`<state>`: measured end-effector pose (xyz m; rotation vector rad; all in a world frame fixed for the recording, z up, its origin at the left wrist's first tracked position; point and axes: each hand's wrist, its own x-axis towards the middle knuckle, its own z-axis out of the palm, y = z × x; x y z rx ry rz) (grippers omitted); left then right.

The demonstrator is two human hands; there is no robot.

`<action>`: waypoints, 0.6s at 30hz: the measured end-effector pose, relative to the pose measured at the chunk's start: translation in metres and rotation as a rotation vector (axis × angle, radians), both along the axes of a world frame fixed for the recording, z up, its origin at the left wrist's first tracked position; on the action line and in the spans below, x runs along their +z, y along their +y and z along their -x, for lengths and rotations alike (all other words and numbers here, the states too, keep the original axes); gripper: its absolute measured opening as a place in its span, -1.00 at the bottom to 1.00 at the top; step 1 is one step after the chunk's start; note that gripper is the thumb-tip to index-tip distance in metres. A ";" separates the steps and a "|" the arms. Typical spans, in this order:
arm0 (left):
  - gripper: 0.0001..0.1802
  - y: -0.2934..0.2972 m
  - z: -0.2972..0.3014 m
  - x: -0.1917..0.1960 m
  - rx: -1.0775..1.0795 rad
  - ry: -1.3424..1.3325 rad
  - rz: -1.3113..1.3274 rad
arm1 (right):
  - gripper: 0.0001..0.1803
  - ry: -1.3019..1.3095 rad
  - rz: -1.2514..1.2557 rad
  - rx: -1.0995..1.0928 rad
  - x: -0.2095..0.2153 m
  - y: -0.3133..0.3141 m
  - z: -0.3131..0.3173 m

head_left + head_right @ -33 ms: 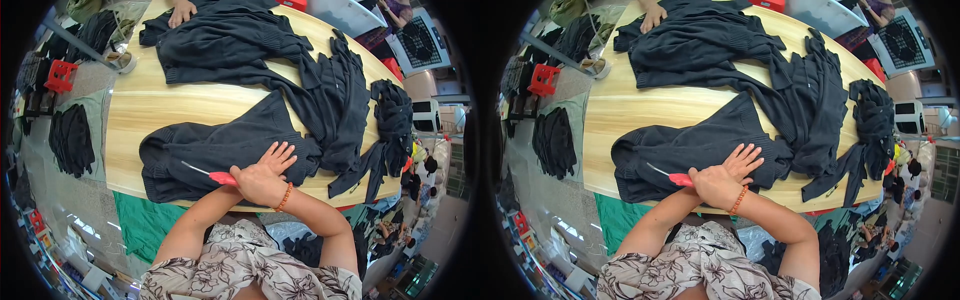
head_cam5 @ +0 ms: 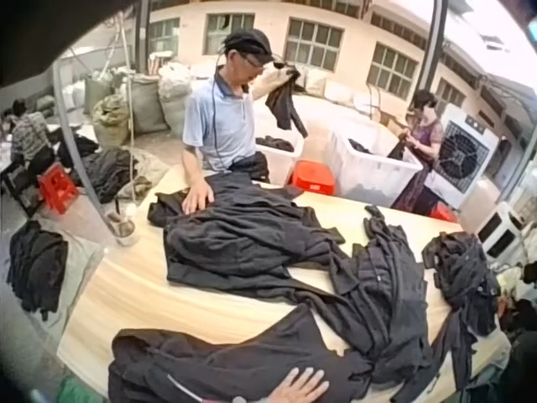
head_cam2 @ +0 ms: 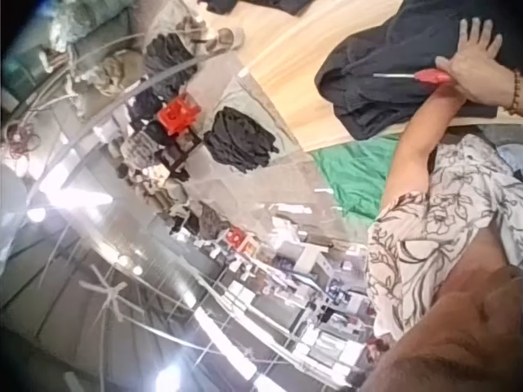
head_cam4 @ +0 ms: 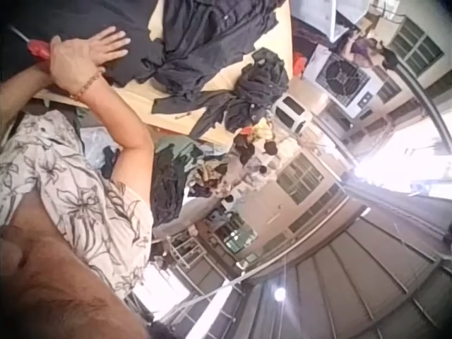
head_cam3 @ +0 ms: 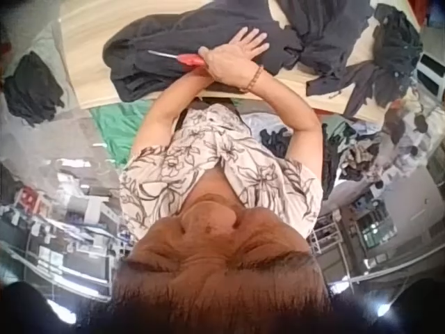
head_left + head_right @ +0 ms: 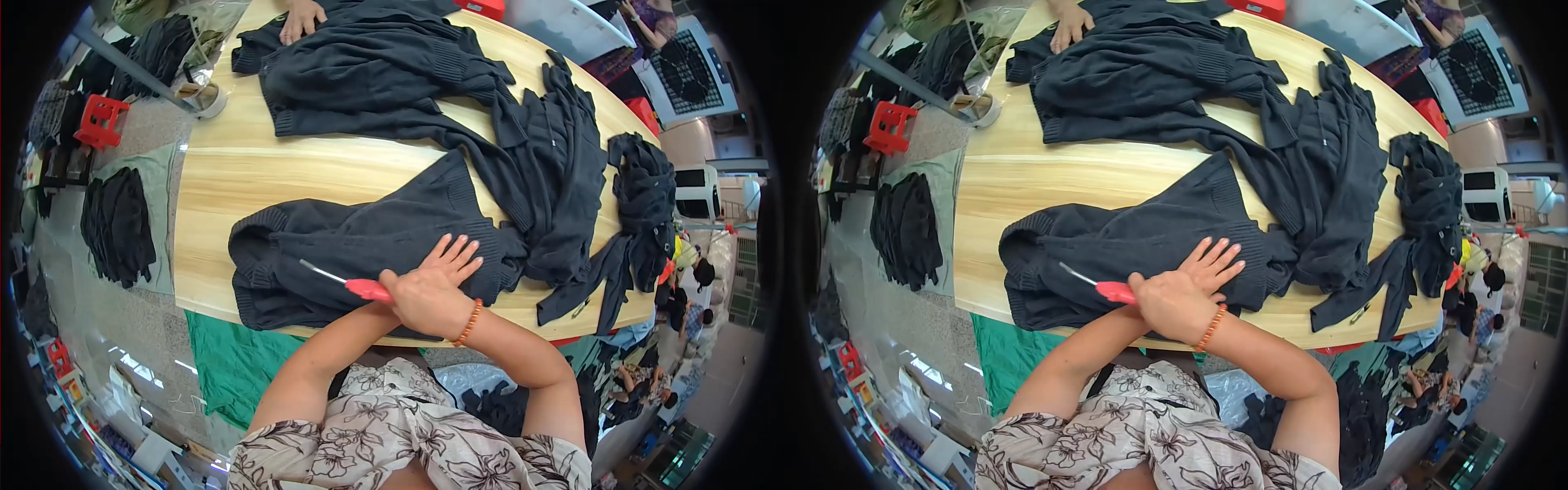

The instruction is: The person is trimming excess threads from black sweaters using a pair of scissors on a wooden table.

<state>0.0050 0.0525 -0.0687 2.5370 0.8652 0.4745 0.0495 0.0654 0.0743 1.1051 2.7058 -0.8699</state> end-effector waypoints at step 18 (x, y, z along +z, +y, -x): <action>0.00 -0.034 0.285 0.005 1.235 -0.015 -0.049 | -0.63 0.123 0.184 -0.308 -0.006 -0.037 -0.030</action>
